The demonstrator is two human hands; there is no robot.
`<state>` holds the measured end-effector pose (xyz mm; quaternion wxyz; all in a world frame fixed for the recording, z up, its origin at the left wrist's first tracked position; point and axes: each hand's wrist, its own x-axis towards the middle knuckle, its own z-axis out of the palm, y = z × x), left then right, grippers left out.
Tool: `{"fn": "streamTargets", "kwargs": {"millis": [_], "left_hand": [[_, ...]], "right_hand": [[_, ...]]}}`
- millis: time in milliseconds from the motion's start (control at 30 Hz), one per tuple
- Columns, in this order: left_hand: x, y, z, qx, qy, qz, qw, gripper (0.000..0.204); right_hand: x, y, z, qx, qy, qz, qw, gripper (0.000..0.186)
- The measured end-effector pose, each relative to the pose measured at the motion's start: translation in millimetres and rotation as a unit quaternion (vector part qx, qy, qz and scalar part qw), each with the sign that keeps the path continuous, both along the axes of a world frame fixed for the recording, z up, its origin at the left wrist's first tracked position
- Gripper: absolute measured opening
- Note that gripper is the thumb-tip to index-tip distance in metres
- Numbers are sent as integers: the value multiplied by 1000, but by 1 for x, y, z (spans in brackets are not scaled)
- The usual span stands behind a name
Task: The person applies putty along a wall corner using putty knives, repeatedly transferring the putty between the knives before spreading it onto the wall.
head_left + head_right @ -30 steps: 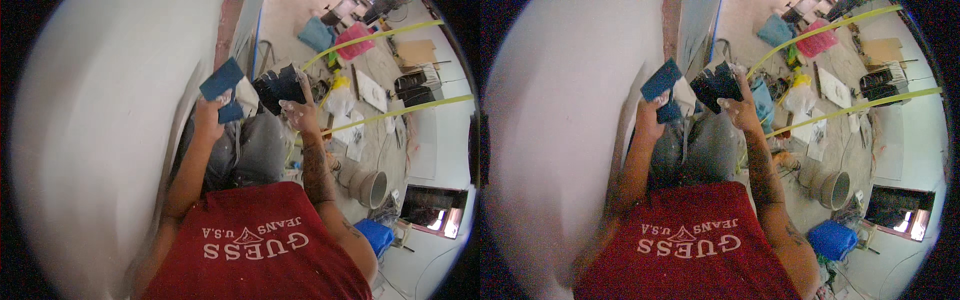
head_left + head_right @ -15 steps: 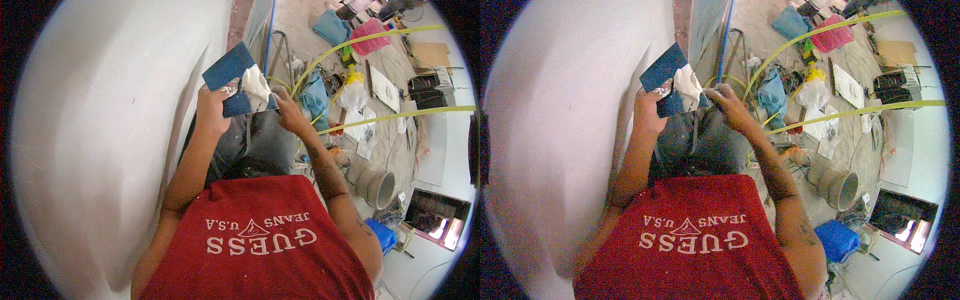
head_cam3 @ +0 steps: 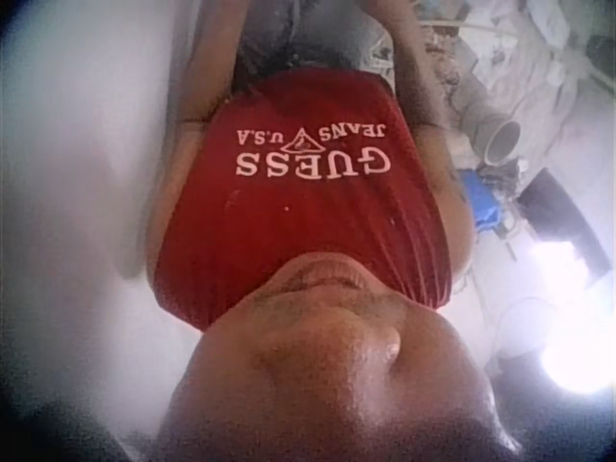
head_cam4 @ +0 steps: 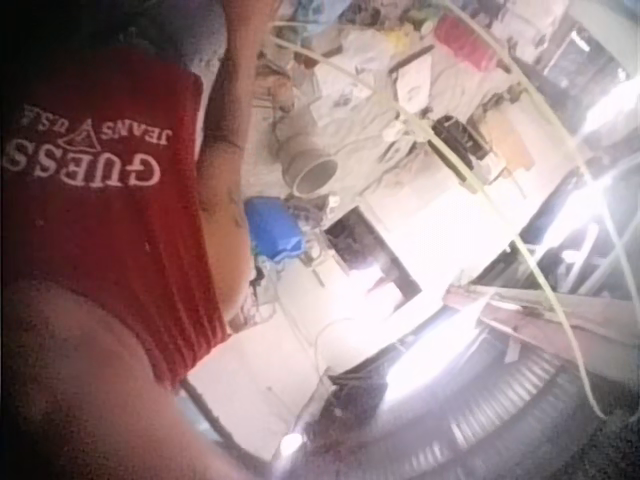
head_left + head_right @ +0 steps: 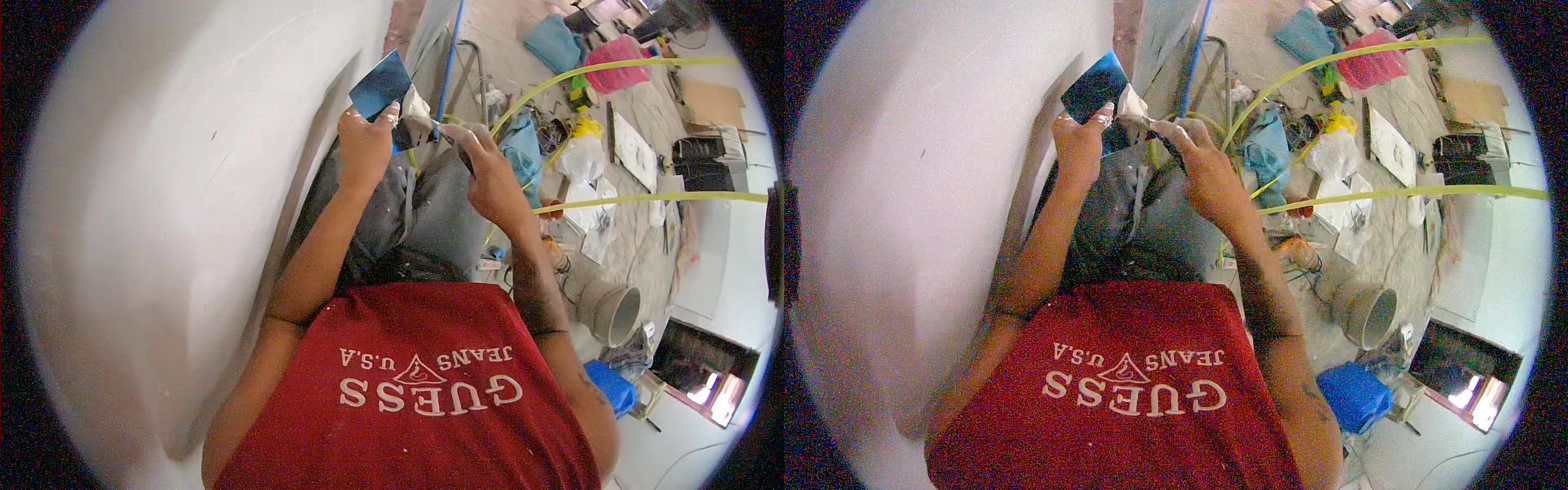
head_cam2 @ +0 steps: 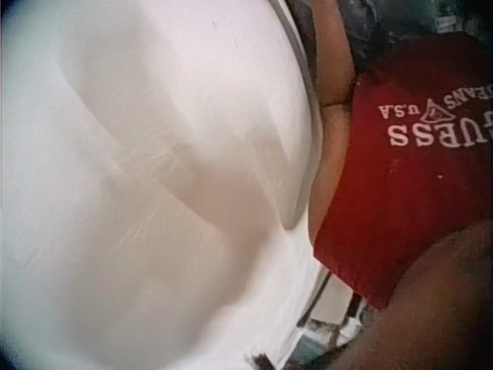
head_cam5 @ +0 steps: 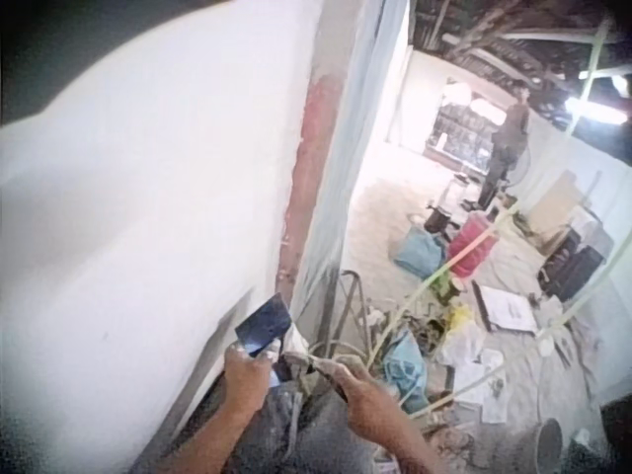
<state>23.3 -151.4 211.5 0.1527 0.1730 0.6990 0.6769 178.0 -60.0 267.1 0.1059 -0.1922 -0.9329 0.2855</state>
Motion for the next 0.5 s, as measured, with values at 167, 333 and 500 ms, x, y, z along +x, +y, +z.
{"fn": "streamTargets", "kwargs": {"millis": [167, 333, 500], "left_hand": [[-2, 0, 0, -1, 2, 2, 1000, 15], [3, -2, -2, -27, 102, 21, 994, 20], [5, -2, -4, -98, 167, 46, 980, 23]], "right_hand": [[-8, -9, -9, -12, 16, 17, 1000, 65], [-15, -16, -16, -32, -3, -7, 999, 63], [-16, -21, -20, -49, 54, 11, 997, 62]]}}
